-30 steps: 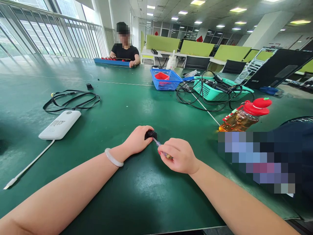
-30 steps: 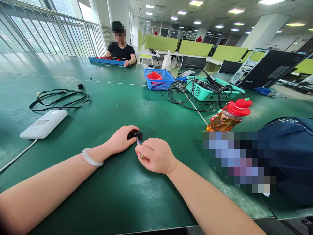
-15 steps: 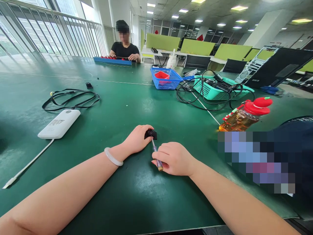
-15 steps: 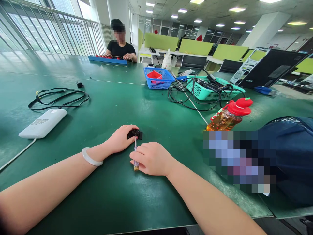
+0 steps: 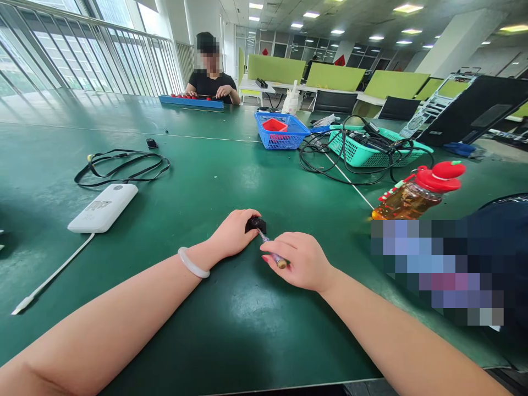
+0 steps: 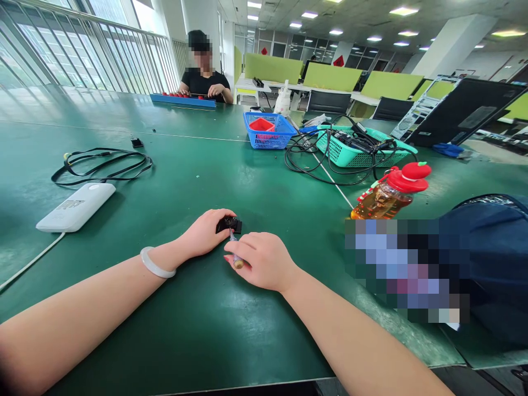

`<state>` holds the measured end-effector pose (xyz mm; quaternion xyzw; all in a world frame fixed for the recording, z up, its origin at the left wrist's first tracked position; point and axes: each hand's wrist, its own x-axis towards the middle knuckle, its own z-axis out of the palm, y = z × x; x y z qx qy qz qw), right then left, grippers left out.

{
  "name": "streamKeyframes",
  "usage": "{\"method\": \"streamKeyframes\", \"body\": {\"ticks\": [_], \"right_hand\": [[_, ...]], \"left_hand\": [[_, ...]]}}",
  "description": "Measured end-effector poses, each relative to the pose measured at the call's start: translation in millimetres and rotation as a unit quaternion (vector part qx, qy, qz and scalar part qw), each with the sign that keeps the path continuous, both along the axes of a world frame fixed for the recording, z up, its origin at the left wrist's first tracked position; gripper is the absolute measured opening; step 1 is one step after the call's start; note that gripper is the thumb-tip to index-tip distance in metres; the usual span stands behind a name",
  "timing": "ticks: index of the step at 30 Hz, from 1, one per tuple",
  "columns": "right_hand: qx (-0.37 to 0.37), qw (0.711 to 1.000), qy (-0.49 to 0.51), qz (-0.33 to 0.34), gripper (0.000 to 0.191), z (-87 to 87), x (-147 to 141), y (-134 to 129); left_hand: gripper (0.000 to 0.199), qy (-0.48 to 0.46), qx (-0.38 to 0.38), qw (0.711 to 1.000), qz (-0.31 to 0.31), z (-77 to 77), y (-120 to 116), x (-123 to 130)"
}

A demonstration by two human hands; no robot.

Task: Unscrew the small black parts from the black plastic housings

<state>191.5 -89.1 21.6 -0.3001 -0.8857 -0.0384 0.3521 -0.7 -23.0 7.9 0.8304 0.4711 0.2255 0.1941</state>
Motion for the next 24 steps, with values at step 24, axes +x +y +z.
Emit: {"method": "streamKeyframes", "body": {"ticks": [24], "right_hand": [[-0.085,0.963,0.249,-0.066,0.012,4.9,7.3,2.0]], "left_hand": [[0.033,0.013,-0.005,1.000,-0.009,-1.3,1.3,-1.3]]}}
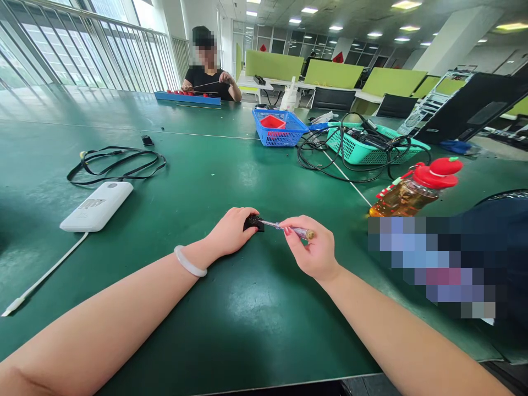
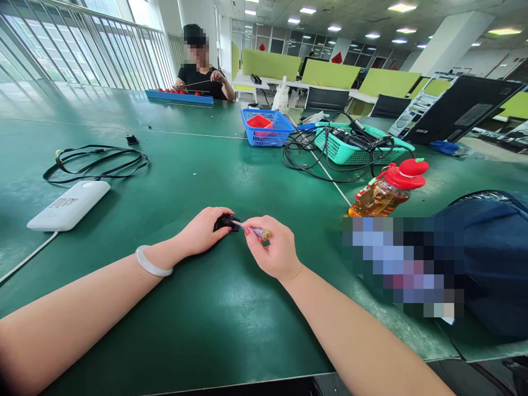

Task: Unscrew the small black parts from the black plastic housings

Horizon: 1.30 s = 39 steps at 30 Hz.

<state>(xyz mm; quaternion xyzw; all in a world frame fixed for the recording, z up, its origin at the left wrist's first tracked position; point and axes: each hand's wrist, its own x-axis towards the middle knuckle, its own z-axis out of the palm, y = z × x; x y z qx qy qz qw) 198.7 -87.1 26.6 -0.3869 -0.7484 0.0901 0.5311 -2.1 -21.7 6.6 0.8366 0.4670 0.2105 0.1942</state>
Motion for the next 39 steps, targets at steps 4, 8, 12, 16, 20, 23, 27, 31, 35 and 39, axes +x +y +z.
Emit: {"method": "streamKeyframes", "body": {"ticks": [4,8,12,16,20,23,27,31,35,39], "right_hand": [[-0.019,1.000,0.002,-0.017,0.013,0.0,-0.6,2.9],[-0.047,0.998,0.003,-0.034,0.014,-0.8,-0.5,5.1],[-0.056,0.998,0.007,-0.037,0.014,-2.0,0.0,5.4],[-0.054,0.998,0.009,-0.039,0.014,-2.1,-0.3,4.8],[-0.053,0.998,0.006,-0.041,0.013,-0.5,-1.0,4.5],[-0.042,0.998,0.004,-0.042,0.013,0.9,-1.5,3.9],[-0.025,0.999,-0.009,-0.034,0.012,1.0,-1.7,2.7],[-0.006,0.999,-0.036,-0.031,0.013,-0.7,-1.1,2.5],[0.036,0.994,-0.106,-0.017,0.014,-1.8,-1.2,3.0],[0.068,0.972,-0.220,0.035,0.009,-3.7,-2.6,2.6]], "left_hand": [[0.035,0.008,-0.004,1.000,0.004,1.0,-0.8,0.4],[0.035,0.015,-0.009,1.000,0.006,3.0,-1.9,1.2],[0.035,0.014,-0.012,1.000,0.006,3.7,-1.8,1.3],[0.035,0.013,-0.014,1.000,0.006,3.8,-1.7,0.9],[0.035,0.011,-0.017,1.000,0.005,3.3,-2.1,0.3],[0.036,0.008,-0.017,1.000,0.003,1.8,-2.0,-0.5],[0.035,0.003,-0.009,1.000,0.000,-1.1,-0.7,-1.4],[0.036,0.005,-0.002,1.000,-0.001,-2.8,0.8,-1.1],[0.035,0.004,0.005,1.000,-0.005,-2.4,1.2,-0.2],[0.035,-0.001,0.002,1.000,-0.004,-1.4,0.7,0.0]]}}
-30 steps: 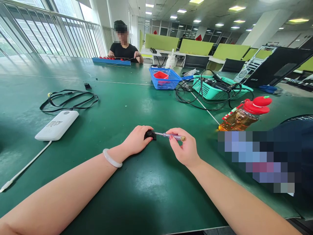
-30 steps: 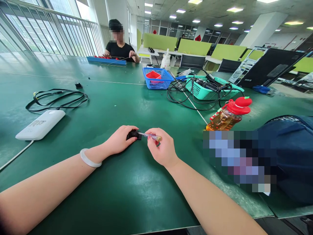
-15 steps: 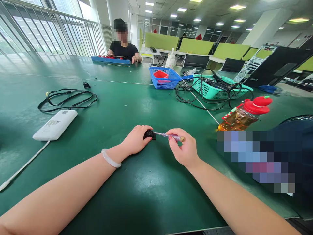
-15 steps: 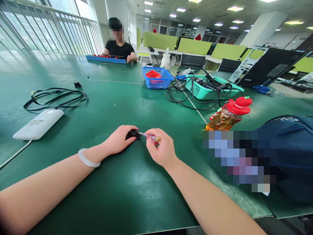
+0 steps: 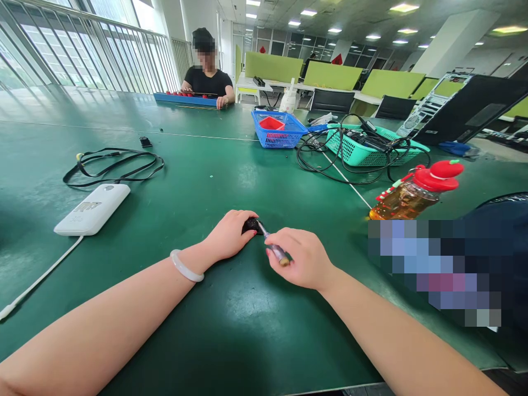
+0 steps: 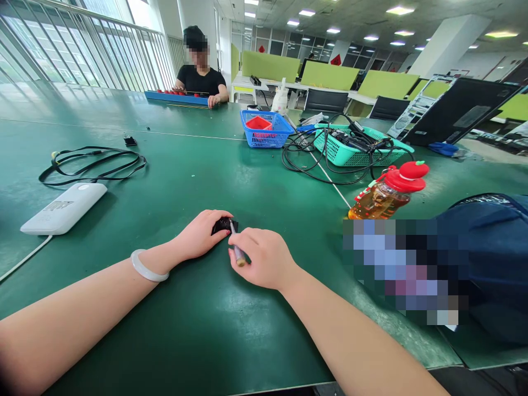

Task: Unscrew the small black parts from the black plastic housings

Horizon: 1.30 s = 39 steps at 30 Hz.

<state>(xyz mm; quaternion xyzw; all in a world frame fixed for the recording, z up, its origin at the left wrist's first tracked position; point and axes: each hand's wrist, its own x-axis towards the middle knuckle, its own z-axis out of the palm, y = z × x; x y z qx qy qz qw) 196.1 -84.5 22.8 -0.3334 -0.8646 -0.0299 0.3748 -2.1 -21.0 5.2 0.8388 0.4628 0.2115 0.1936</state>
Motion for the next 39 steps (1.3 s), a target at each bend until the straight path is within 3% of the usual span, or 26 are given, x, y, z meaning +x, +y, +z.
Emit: {"method": "streamKeyframes", "body": {"ticks": [4,8,15,22,26,31,39], "right_hand": [[-0.025,0.990,-0.121,0.064,0.006,-4.8,-0.9,0.1],[-0.046,0.986,-0.142,0.073,0.008,-7.9,-1.4,1.0],[-0.070,0.997,-0.008,0.031,0.005,-2.0,-2.1,-0.5],[-0.118,0.983,0.134,-0.031,0.005,1.6,2.6,1.5],[-0.090,0.984,0.150,-0.022,0.009,4.2,3.9,-0.9],[-0.040,0.996,0.079,0.021,0.011,4.0,-0.4,-3.3],[0.010,1.000,-0.008,0.010,0.011,0.4,-2.8,-2.5]], "left_hand": [[0.036,0.012,0.008,1.000,-0.001,1.0,-0.6,0.2],[0.035,0.015,0.011,1.000,0.000,2.4,-1.1,0.6],[0.034,0.008,0.001,1.000,-0.002,1.3,-0.3,0.1],[0.033,0.008,0.002,1.000,-0.001,-0.4,0.0,-0.7],[0.031,0.006,0.005,1.000,-0.002,0.6,-0.3,-0.2],[0.032,0.012,0.007,1.000,-0.001,0.9,0.0,0.1],[0.034,0.013,0.007,1.000,-0.004,1.0,0.0,0.2]]}}
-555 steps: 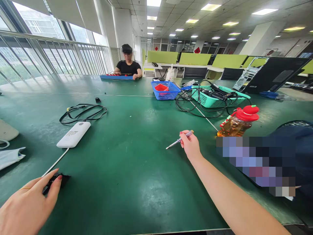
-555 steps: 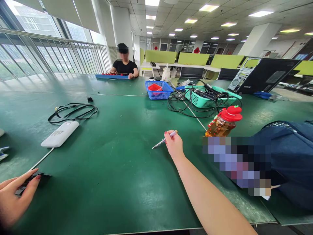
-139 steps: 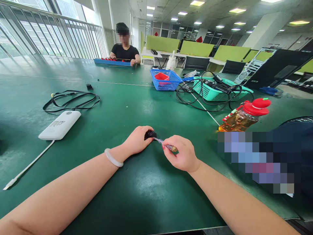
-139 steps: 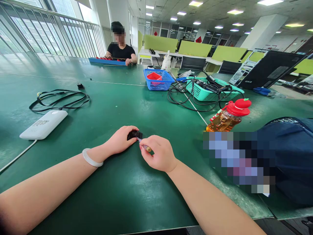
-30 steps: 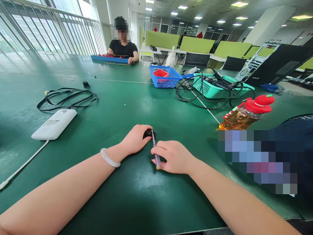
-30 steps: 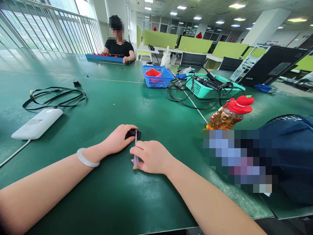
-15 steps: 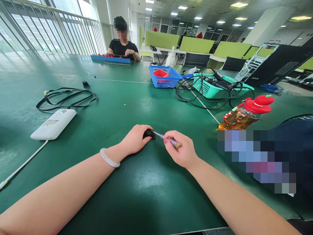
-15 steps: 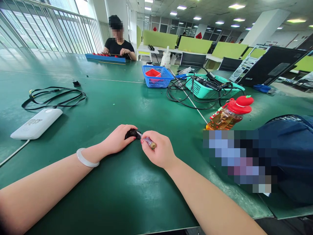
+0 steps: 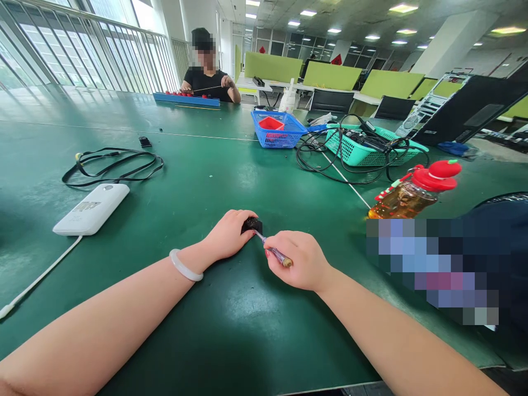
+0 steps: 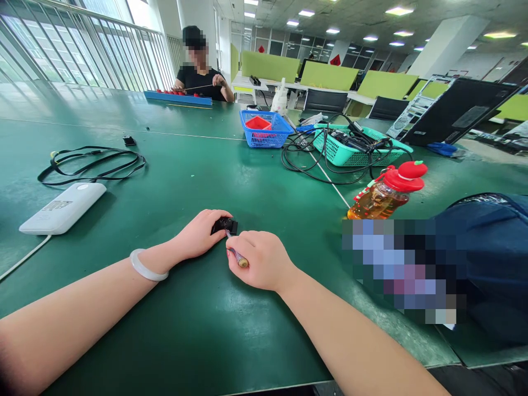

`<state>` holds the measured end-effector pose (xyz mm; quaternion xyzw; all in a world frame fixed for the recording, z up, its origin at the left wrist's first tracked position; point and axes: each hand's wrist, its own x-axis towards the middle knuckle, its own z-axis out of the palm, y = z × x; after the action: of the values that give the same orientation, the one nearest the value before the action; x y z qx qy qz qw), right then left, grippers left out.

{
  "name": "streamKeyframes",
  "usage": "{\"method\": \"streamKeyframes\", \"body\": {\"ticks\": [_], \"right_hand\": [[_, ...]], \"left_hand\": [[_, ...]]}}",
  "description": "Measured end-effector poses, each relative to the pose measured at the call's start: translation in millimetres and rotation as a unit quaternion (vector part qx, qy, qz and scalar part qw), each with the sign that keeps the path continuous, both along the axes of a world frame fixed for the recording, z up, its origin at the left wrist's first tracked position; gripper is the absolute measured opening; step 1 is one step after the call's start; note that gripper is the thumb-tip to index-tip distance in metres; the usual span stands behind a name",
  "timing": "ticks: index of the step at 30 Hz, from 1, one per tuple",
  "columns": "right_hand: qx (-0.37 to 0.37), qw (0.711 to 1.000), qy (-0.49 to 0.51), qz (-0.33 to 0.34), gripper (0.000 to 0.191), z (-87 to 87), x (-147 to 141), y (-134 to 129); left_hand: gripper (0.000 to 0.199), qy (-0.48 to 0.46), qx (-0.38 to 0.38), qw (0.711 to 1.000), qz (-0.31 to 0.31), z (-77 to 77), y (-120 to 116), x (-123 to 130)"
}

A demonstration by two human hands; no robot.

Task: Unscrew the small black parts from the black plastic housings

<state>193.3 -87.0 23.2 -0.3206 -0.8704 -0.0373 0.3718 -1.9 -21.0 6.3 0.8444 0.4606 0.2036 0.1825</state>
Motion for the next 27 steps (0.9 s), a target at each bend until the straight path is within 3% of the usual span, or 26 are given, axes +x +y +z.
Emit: {"method": "streamKeyframes", "body": {"ticks": [8,27], "right_hand": [[0.012,0.998,-0.061,0.025,0.011,-1.4,-0.5,-1.8],[-0.014,0.999,-0.038,0.009,0.014,0.3,-0.3,-0.4]], "left_hand": [[0.037,-0.002,0.002,1.000,0.002,-1.0,0.9,-0.7],[0.037,0.005,0.001,1.000,-0.003,-0.4,1.0,-0.5]]}}
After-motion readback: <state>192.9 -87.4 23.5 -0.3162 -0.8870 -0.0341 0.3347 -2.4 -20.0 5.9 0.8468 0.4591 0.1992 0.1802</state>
